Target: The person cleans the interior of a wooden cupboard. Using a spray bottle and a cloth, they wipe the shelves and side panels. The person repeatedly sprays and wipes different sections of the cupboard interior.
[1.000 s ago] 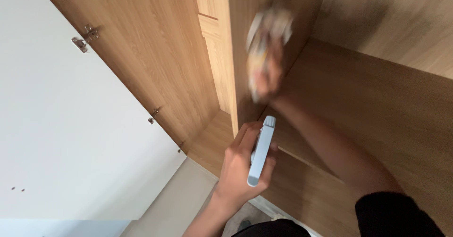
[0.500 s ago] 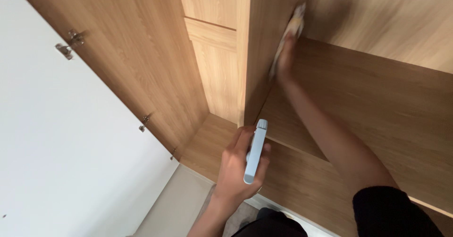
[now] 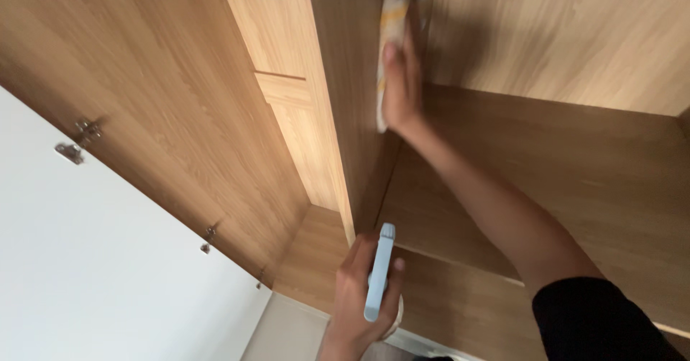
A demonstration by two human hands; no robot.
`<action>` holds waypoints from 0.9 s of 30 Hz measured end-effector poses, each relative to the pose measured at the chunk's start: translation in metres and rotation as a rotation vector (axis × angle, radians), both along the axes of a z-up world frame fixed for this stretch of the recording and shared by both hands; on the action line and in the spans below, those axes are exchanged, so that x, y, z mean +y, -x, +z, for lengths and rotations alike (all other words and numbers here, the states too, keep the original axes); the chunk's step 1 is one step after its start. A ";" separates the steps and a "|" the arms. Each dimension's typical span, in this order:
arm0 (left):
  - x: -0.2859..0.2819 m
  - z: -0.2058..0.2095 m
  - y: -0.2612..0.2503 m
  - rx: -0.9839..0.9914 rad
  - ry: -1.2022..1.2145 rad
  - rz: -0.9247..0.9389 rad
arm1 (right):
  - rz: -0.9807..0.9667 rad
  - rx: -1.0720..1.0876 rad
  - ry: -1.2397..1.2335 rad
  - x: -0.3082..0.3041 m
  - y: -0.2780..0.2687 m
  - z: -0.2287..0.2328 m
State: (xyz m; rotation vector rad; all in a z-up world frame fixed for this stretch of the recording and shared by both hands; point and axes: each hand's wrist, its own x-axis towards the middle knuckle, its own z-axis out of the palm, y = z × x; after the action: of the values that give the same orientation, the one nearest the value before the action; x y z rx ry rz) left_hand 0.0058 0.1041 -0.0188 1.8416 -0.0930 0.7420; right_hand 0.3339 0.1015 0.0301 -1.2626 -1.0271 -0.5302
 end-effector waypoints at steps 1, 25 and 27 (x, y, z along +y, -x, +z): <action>0.002 -0.001 -0.001 0.020 0.002 0.007 | -0.050 0.122 -0.003 0.004 -0.021 0.015; -0.040 -0.014 -0.032 0.094 0.068 -0.028 | 0.017 0.551 -0.131 -0.017 -0.019 -0.145; -0.045 -0.018 -0.034 0.026 0.029 -0.030 | 0.016 0.469 -0.059 -0.028 0.009 -0.135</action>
State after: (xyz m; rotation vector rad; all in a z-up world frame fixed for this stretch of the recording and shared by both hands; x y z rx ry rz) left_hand 0.0400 0.0591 -0.0364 1.8181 -0.0930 0.6953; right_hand 0.3253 0.0734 -0.1054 -1.2470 -0.6217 -0.2304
